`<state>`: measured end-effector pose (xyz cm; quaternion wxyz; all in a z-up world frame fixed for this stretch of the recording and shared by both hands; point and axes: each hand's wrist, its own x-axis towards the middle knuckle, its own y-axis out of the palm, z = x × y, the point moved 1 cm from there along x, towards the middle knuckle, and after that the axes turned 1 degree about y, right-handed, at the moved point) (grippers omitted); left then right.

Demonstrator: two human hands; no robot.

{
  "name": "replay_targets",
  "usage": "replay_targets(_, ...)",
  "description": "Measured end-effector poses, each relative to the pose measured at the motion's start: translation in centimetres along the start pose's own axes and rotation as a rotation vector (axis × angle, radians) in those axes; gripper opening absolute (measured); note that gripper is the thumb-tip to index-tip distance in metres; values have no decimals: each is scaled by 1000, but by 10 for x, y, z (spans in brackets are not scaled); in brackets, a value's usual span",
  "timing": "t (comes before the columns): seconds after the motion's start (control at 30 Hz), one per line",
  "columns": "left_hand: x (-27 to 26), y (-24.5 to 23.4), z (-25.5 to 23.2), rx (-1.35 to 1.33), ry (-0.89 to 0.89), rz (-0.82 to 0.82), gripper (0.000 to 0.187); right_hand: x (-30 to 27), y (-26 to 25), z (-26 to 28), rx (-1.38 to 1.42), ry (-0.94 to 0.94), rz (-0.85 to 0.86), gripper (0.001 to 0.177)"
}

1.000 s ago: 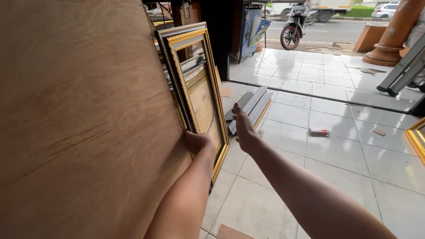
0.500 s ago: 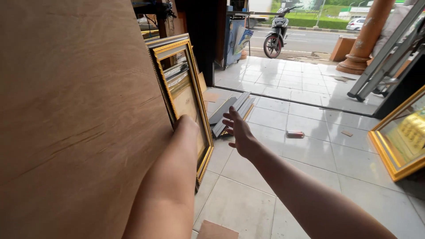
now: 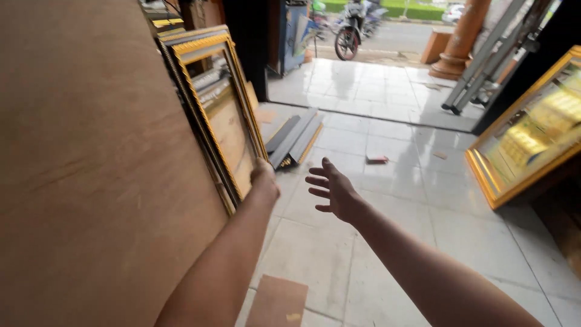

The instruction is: Applying glue to the mitered corners of a wooden frame and holding them together to assemble the frame.

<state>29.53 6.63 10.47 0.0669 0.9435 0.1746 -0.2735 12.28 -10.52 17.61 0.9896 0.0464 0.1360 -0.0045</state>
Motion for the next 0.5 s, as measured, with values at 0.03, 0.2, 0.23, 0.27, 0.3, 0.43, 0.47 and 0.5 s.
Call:
replay_targets(0.03,-67,6,19,-154,32,80,83,0,-15,-17,6,20,-21,72)
replay_targets(0.2,-213,36,189,-55,56,391,98,-34,-133,-147,-34,60,-120,73)
replay_targets(0.23,-230,40,221,116,82,501,101,-39,-163,-187,-120,86,-159,69)
replay_targets(0.27,-245,44,249,283,109,616,104,-43,-192,-223,-210,114,-197,71)
replay_targets(0.3,-231,49,298,298,85,638,104,-59,-216,-260,-201,136,-223,71)
replay_targets(0.43,-204,66,465,705,177,774,95,-162,-298,-332,-405,355,-433,47)
replay_targets(0.47,-200,69,499,678,115,735,89,-196,-312,-330,-342,412,-413,52)
replay_targets(0.5,-213,78,498,697,115,772,89,-219,-338,-326,-325,421,-450,52)
